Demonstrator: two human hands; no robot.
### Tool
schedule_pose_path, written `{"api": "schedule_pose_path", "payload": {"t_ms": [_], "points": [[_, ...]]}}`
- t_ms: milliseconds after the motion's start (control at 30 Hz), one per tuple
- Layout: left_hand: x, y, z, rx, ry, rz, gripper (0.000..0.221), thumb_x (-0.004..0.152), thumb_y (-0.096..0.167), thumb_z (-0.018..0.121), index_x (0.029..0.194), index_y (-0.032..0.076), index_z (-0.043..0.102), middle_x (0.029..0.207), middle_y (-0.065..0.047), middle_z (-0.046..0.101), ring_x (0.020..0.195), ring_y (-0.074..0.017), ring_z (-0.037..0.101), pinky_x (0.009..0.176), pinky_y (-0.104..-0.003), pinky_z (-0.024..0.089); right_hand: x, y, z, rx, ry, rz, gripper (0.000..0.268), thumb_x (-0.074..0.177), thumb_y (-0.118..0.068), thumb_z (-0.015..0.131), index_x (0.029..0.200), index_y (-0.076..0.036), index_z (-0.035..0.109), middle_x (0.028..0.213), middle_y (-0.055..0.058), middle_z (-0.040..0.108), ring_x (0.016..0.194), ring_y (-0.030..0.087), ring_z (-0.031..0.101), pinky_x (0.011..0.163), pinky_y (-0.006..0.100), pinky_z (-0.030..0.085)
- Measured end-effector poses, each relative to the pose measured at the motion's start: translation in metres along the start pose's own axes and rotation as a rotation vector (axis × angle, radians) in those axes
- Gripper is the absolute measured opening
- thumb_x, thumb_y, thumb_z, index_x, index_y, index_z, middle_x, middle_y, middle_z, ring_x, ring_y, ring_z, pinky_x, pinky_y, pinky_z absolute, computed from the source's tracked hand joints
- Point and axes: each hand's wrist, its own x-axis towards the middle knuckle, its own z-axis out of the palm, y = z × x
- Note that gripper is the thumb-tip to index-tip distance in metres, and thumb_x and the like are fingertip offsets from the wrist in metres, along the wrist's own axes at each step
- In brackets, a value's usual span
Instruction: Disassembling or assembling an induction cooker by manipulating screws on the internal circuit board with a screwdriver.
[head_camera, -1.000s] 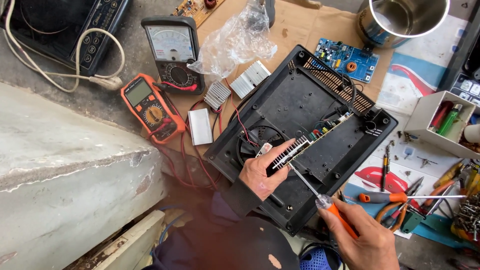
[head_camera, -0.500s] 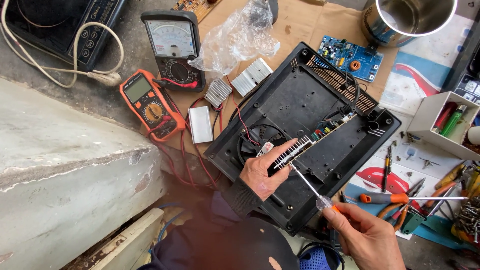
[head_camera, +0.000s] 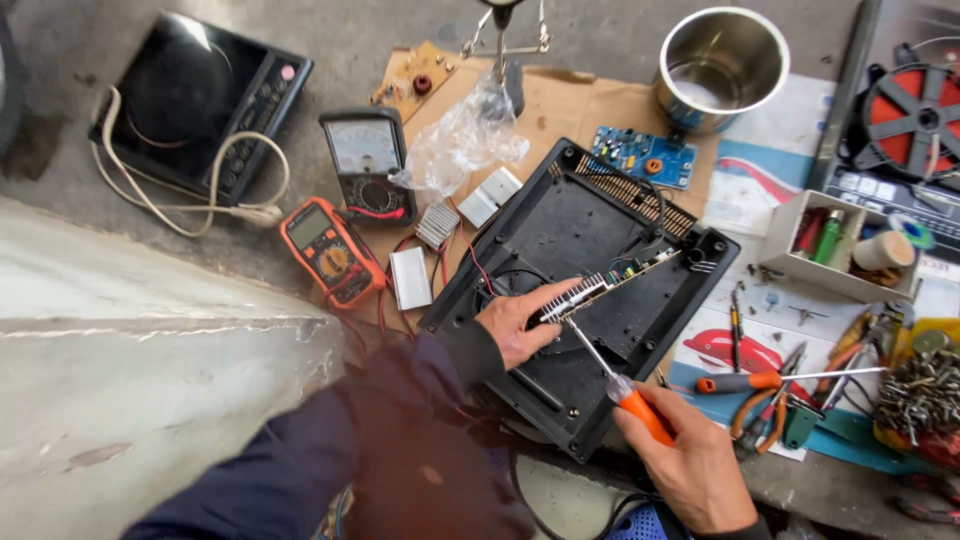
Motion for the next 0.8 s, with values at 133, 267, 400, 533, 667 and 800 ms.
{"api": "schedule_pose_path", "payload": {"t_ms": [133, 267, 400, 533, 667, 800], "points": [[0.010, 0.015, -0.022, 0.105, -0.096, 0.006, 0.069, 0.094, 0.008, 0.066, 0.160, 0.028, 0.057, 0.098, 0.001, 0.077, 0.072, -0.0124, 0.066, 0.066, -0.026, 0.055, -0.013, 0.001, 0.022, 0.099, 0.072, -0.061, 0.041, 0.086, -0.022, 0.085, 0.125, -0.007, 0.085, 0.088, 0.007, 0.088, 0.065, 0.017, 0.072, 0.060, 0.029, 0.055], [0.000, 0.018, -0.021, 0.088, -0.008, -0.042, 0.067, 0.094, 0.007, 0.065, 0.158, 0.026, 0.059, 0.097, -0.001, 0.075, 0.073, -0.0132, 0.065, 0.067, -0.026, 0.054, -0.026, 0.005, 0.051, 0.251, 0.138, -0.035, 0.046, 0.087, -0.023, 0.086, 0.130, -0.008, 0.084, 0.101, 0.006, 0.088, 0.079, 0.015, 0.076, 0.071, 0.028, 0.060], [0.001, -0.006, 0.000, 0.142, 0.173, -0.035, 0.061, 0.092, 0.009, 0.060, 0.152, 0.024, 0.062, 0.102, -0.004, 0.080, 0.072, -0.0198, 0.068, 0.068, -0.032, 0.057, -0.020, 0.012, 0.069, 0.362, 0.152, -0.043, 0.049, 0.088, -0.020, 0.086, 0.134, -0.004, 0.081, 0.112, 0.007, 0.090, 0.090, 0.015, 0.080, 0.080, 0.027, 0.061], [0.006, -0.022, 0.017, 0.031, 0.234, -0.070, 0.063, 0.086, 0.005, 0.057, 0.145, 0.024, 0.070, 0.101, -0.001, 0.078, 0.071, -0.0163, 0.063, 0.068, -0.027, 0.054, -0.015, 0.011, 0.069, 0.262, 0.184, -0.039, 0.043, 0.090, -0.027, 0.085, 0.130, -0.011, 0.084, 0.095, 0.002, 0.086, 0.077, 0.014, 0.073, 0.074, 0.027, 0.058], [0.010, -0.026, 0.027, -0.083, 0.358, -0.050, 0.054, 0.089, 0.011, 0.060, 0.140, 0.020, 0.074, 0.110, -0.001, 0.081, 0.090, -0.0164, 0.069, 0.084, -0.025, 0.055, -0.009, 0.019, 0.079, 0.273, 0.181, -0.070, 0.044, 0.091, -0.025, 0.084, 0.132, -0.009, 0.082, 0.099, 0.000, 0.085, 0.080, 0.013, 0.073, 0.075, 0.027, 0.057], [0.008, -0.027, 0.030, -0.370, 0.430, 0.031, 0.050, 0.110, 0.025, 0.038, 0.133, 0.003, 0.077, 0.137, -0.006, 0.077, 0.125, -0.0185, 0.069, 0.112, -0.029, 0.048, -0.007, 0.020, 0.083, 0.293, 0.180, -0.082, 0.049, 0.090, -0.023, 0.086, 0.135, -0.006, 0.080, 0.110, 0.003, 0.088, 0.088, 0.014, 0.078, 0.079, 0.027, 0.060]]}}
